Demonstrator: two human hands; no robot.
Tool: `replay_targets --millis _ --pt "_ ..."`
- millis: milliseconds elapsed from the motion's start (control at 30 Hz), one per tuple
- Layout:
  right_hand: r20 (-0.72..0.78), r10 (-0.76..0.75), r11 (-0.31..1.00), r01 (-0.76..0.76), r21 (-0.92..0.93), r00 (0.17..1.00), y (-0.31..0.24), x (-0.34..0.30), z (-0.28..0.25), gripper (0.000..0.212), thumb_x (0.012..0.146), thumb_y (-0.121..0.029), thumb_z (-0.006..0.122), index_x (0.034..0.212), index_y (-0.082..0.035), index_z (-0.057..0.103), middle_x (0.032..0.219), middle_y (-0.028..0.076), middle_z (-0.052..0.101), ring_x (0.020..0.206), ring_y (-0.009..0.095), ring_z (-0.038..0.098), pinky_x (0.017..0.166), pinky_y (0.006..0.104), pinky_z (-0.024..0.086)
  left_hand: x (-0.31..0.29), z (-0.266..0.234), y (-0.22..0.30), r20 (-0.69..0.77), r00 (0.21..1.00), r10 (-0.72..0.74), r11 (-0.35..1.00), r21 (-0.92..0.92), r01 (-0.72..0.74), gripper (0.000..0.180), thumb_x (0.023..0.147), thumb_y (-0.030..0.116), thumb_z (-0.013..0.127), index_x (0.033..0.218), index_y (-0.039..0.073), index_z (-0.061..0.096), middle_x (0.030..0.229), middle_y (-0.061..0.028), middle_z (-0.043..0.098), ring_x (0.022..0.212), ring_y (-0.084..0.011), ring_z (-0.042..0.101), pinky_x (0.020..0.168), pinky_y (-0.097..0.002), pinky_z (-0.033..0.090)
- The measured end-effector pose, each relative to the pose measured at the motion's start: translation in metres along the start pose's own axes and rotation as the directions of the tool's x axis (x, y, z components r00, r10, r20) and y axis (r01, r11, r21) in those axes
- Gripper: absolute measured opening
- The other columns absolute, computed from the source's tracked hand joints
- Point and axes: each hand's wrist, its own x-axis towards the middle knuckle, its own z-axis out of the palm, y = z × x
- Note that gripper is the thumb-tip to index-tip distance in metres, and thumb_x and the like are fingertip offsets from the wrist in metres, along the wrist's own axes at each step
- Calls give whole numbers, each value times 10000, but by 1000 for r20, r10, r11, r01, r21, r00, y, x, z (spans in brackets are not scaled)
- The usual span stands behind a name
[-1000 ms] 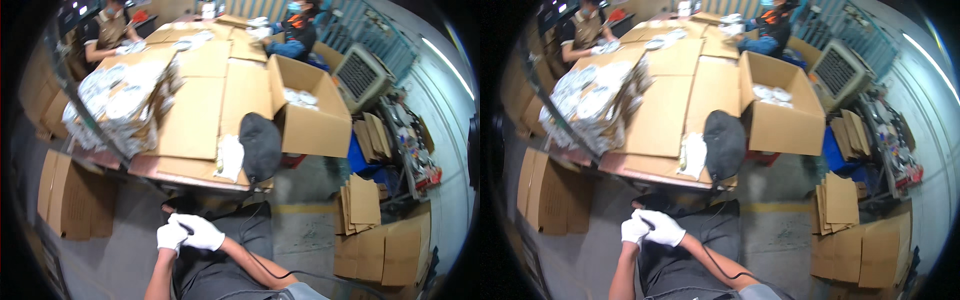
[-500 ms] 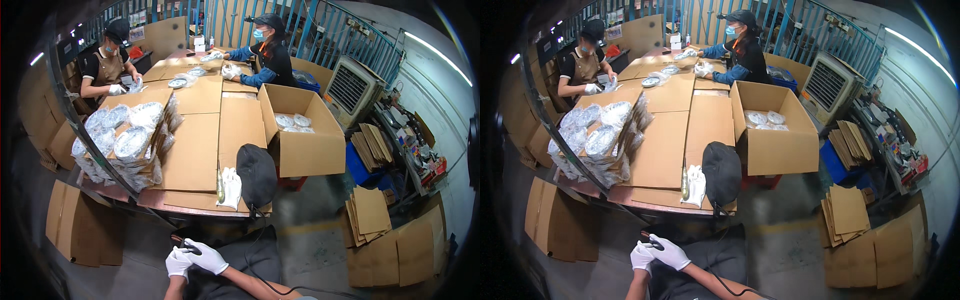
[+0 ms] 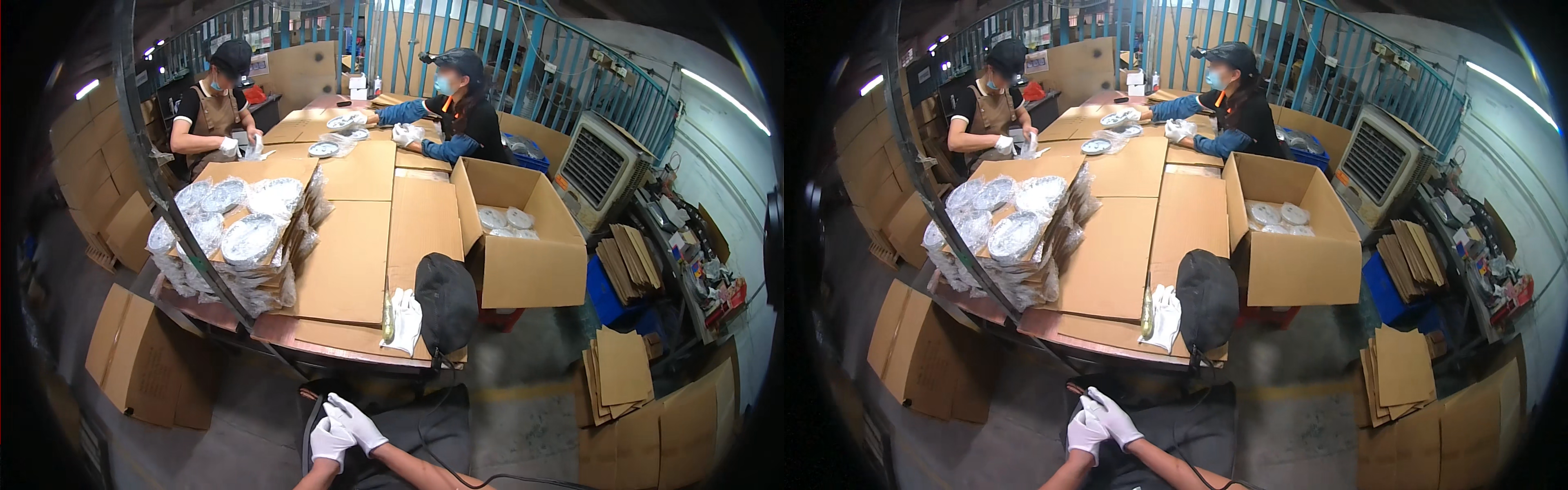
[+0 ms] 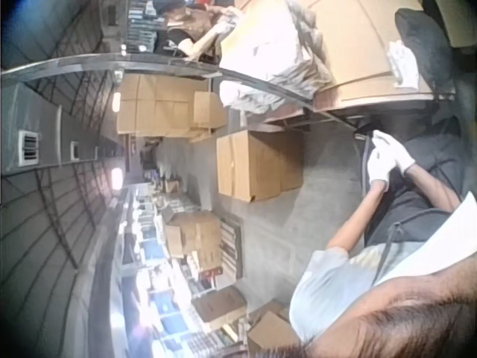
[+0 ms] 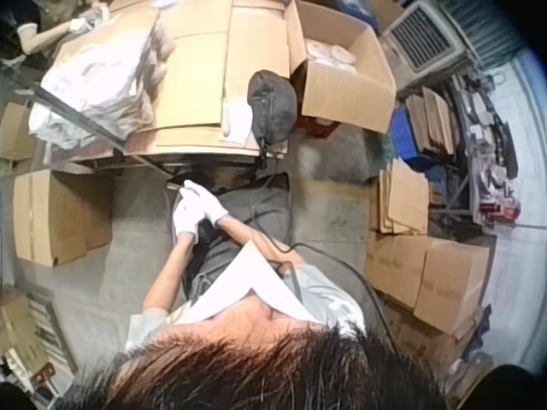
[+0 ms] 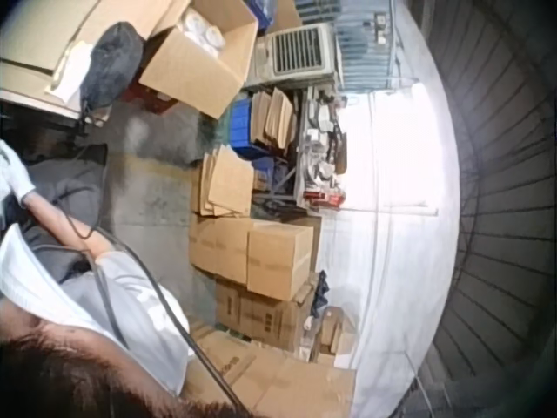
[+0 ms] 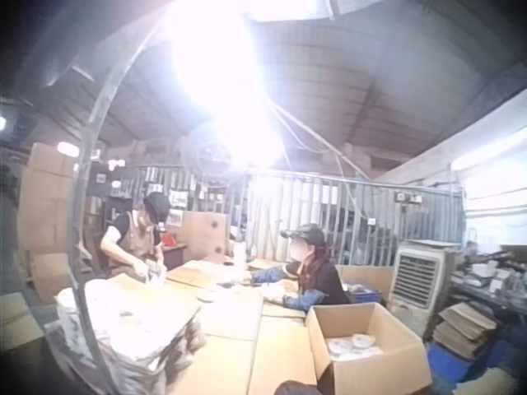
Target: The person assembles a metal circular component with a white plastic part using an electric screwdriver.
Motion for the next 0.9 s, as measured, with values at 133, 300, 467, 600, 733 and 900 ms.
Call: replay_targets --millis 133,300,467,600,733,900 --pt "-115 32 916 17 402 993 -10 1 8 557 1000 -252 563 1469 -27 363 1472 75 430 1318 190 452 994 339 464 -13 7 -51 -159 984 78 988 -122 -98 130 818 201 677 802 75 652 722 -126 672 658 -274 682 615 -345 532" --pt "-58 6 868 24 497 998 -13 -3 -6 577 1016 -298 524 1500 -67 310 1552 50 310 1399 219 359 1001 408 459 -36 -6 15 151 773 616 702 341 -626 127 744 199 686 744 79 642 711 -105 658 651 -293 650 613 -364 541" --pt "-103 -32 833 84 547 994 -16 -3 -11 538 1031 -259 477 1507 -71 312 1544 57 343 1424 229 330 1145 390 269 -31 -5 16 284 706 649 596 387 -704 154 773 218 672 661 118 639 684 -67 648 618 -292 628 574 -400 525" --pt "-116 -50 826 106 554 992 -22 -6 -17 545 1019 -258 491 1492 -43 325 1492 111 413 1402 267 376 1113 414 334 -25 -1 7 263 760 594 654 392 -647 154 787 207 689 678 108 643 673 -83 645 614 -294 637 572 -398 521" --pt "-85 -456 875 464 143 886 3 0 -20 511 982 -143 526 1441 17 368 1437 143 462 1326 305 467 1033 465 465 -26 2 -22 77 937 341 889 298 -348 193 766 231 723 698 94 606 640 -105 624 592 -309 628 549 -411 503" --pt "-187 -268 870 321 373 945 14 11 -30 546 983 -124 523 1459 44 314 1495 135 399 1360 225 429 974 437 517 -37 3 -27 353 867 352 829 312 -464 254 714 285 765 706 109 582 656 -79 611 610 -301 632 565 -414 507"
